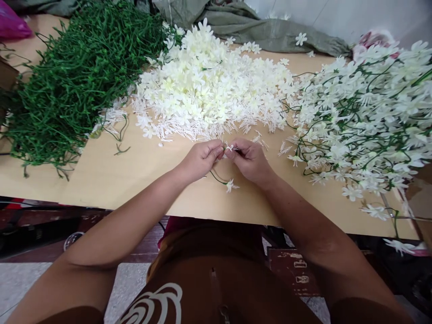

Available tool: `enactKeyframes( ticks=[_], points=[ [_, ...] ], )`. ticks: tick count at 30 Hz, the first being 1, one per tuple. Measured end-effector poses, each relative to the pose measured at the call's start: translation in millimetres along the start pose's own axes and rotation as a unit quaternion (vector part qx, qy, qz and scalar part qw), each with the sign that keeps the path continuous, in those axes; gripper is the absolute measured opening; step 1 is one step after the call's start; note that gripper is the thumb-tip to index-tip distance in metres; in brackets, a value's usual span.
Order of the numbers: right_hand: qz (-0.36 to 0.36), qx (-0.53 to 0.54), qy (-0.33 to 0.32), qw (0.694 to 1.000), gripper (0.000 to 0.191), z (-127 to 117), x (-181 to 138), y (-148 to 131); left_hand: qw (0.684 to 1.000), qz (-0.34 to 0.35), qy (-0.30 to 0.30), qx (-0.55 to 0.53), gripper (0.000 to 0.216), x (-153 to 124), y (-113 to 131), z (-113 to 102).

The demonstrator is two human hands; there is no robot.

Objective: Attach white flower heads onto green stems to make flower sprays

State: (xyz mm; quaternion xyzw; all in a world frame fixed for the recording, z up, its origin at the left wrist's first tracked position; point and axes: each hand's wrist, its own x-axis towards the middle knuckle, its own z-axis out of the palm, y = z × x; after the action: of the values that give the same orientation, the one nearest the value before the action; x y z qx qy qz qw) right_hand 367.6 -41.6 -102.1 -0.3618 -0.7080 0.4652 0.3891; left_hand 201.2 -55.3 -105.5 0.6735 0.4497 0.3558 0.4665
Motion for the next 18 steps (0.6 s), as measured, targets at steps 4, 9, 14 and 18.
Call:
enactKeyframes(
  ticks=[4,9,14,18],
  points=[
    [0.037,0.031,-0.008,0.999,0.048,1.4,0.5,-0.9,0.994,0.024,-0.006,0.105,0.021,-1.7,-0.2,-1.3],
    [0.091,0.062,-0.038,0.993,0.049,0.8,1.4,0.4,0.980,0.037,0.006,0.194,0.014,-4.5,-1.3,-1.9],
    [0.092,0.066,-0.046,0.993,0.048,-0.6,2.0,0.3,0.995,0.035,-0.039,0.085,0.025,-0.9,-2.1,-3.0],
    [0.081,0.082,-0.048,0.992,0.049,-4.3,3.9,-0.1,0.999,0.021,-0.025,-0.039,0.042,3.5,-3.3,-2.4]
  ],
)
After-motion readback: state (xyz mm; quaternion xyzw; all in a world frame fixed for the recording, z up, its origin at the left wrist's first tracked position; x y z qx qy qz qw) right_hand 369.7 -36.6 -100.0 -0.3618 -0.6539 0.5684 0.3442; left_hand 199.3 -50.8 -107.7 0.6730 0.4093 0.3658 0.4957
